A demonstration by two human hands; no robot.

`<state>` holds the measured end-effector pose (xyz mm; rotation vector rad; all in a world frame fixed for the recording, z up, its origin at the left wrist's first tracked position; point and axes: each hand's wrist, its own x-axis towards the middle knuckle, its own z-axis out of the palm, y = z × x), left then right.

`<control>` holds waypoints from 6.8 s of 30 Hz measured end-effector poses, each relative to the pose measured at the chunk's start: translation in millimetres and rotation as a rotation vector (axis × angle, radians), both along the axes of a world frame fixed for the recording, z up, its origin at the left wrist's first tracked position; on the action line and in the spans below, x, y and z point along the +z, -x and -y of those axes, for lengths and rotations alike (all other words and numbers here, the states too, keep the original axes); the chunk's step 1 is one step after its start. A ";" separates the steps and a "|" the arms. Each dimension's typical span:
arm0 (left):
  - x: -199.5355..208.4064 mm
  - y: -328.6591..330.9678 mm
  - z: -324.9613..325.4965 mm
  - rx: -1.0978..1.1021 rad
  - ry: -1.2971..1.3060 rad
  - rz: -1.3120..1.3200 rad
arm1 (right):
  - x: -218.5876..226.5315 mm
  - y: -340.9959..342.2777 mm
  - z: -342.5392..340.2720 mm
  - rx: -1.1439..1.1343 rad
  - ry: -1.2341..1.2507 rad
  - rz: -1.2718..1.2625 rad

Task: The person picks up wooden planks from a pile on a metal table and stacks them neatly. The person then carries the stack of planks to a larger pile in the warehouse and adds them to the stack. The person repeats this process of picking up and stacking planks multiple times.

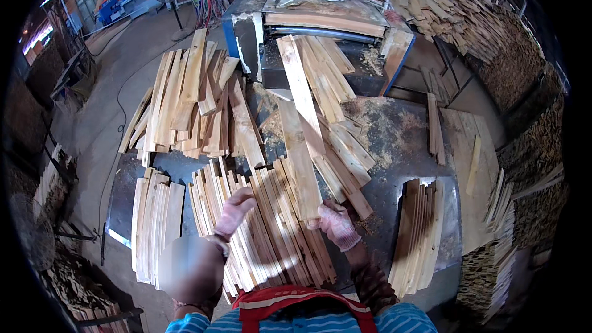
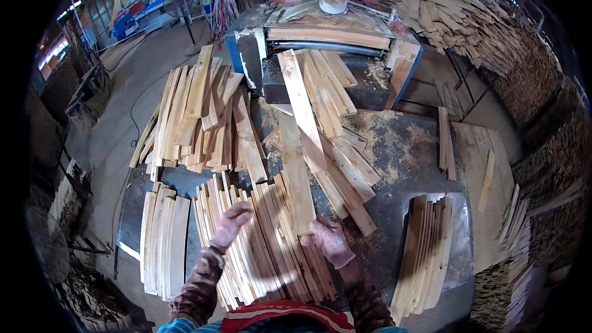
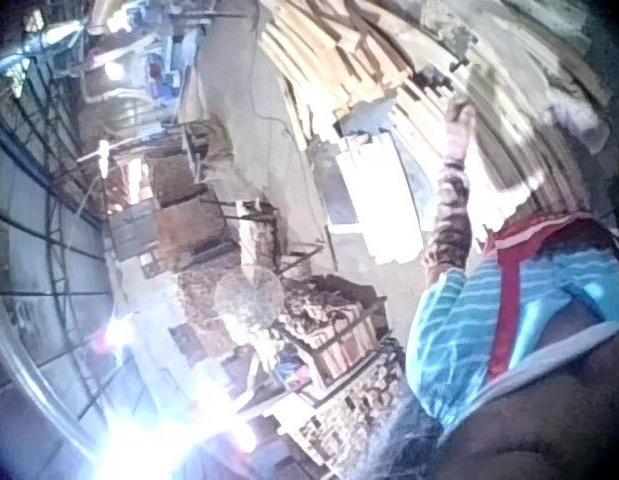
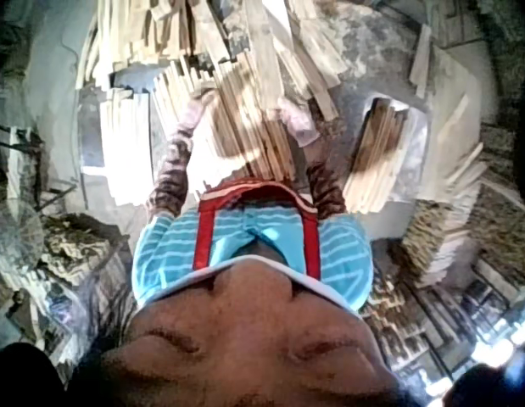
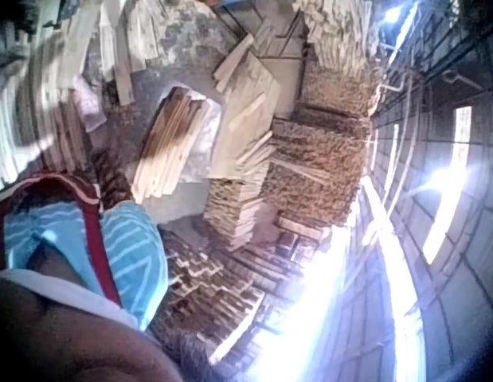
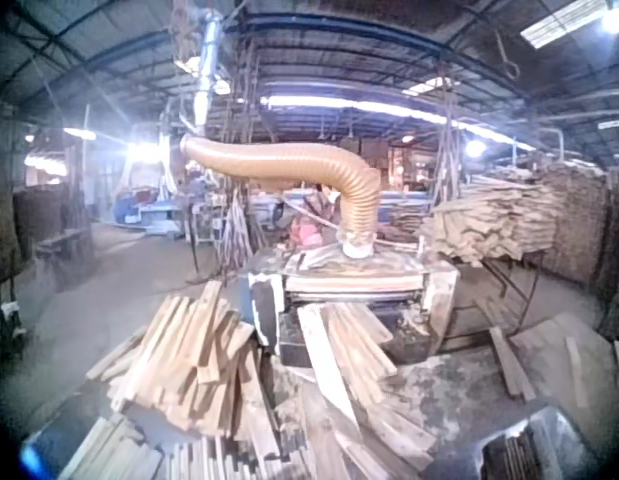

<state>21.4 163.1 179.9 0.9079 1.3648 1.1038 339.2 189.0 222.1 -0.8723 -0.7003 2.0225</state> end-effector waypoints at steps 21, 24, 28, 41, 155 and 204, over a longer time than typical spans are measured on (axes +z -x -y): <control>137.3 155.6 -200.7 0.593 -0.565 0.482 | -38.6 -52.4 -258.1 -0.512 -0.140 0.398; 120.1 147.0 -249.0 0.550 -0.413 0.231 | -45.3 -43.6 -298.9 -0.391 -0.209 0.494; 11.2 51.6 -264.0 0.149 -0.139 0.027 | -72.0 -18.5 -282.6 -0.363 0.013 0.505; -89.7 -120.7 -299.0 0.447 0.081 0.346 | -153.6 7.2 -283.4 0.191 -0.170 0.970; 81.2 130.3 85.5 0.417 0.147 -0.161 | -127.8 -79.7 55.4 0.460 -0.639 1.313; -111.0 79.0 255.8 0.510 0.416 0.496 | -176.4 -56.3 213.8 -0.035 0.113 0.633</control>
